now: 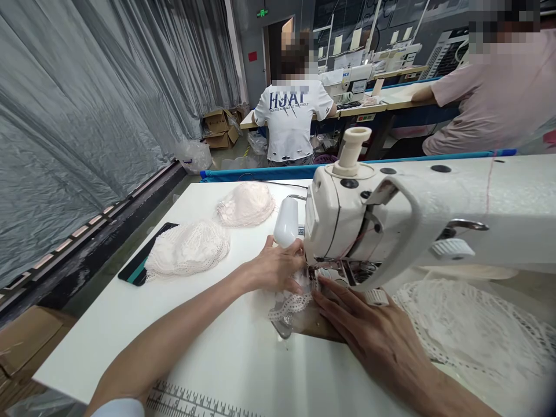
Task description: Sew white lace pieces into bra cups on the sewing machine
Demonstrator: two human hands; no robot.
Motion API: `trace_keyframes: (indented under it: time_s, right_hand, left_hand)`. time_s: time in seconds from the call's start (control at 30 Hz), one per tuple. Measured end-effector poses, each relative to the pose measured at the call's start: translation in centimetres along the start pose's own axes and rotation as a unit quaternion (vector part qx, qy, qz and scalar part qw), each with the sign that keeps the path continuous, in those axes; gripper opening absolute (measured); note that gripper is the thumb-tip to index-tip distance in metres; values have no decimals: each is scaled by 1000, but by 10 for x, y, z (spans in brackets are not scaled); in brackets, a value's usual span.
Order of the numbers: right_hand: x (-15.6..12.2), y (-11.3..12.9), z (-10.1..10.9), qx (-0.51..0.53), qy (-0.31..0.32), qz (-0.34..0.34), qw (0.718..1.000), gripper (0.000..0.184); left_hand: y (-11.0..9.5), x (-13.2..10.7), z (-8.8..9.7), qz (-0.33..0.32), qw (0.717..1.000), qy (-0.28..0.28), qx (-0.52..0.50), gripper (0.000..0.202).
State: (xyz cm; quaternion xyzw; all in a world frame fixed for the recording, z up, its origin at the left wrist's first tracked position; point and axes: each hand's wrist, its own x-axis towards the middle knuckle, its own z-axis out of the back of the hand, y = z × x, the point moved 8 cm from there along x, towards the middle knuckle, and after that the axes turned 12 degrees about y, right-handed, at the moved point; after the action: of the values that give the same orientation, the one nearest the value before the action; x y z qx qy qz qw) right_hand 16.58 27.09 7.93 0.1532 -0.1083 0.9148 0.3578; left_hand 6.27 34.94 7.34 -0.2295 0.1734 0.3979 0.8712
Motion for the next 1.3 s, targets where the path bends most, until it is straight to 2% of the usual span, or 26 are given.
trace_keyframes:
  time_s: [0.17, 0.53, 0.73, 0.93, 1.23, 1.3]
  right_hand:
    - [0, 2, 4, 19, -15, -1, 1000, 36]
    - [4, 5, 11, 29, -34, 0, 999, 38]
    - [0, 10, 13, 65, -36, 7, 997, 38]
    - [-3, 11, 10, 88, -34, 11, 995, 36]
    - [-1, 12, 11, 88, -16, 4, 996, 34]
    - [0, 12, 12, 83, -16, 2, 996, 32]
  left_hand:
    - [-1, -1, 1, -6, 1000, -3, 3, 22]
    - [0, -1, -1, -21, 999, -1, -26, 22]
    - [-5, -6, -3, -26, 999, 0, -24, 35]
    - [-1, -6, -8, -29, 999, 6, -36, 42]
    - [-3, -6, -2, -51, 998, -43, 6, 39]
    - [-4, -12, -1, -39, 996, -77, 8, 40]
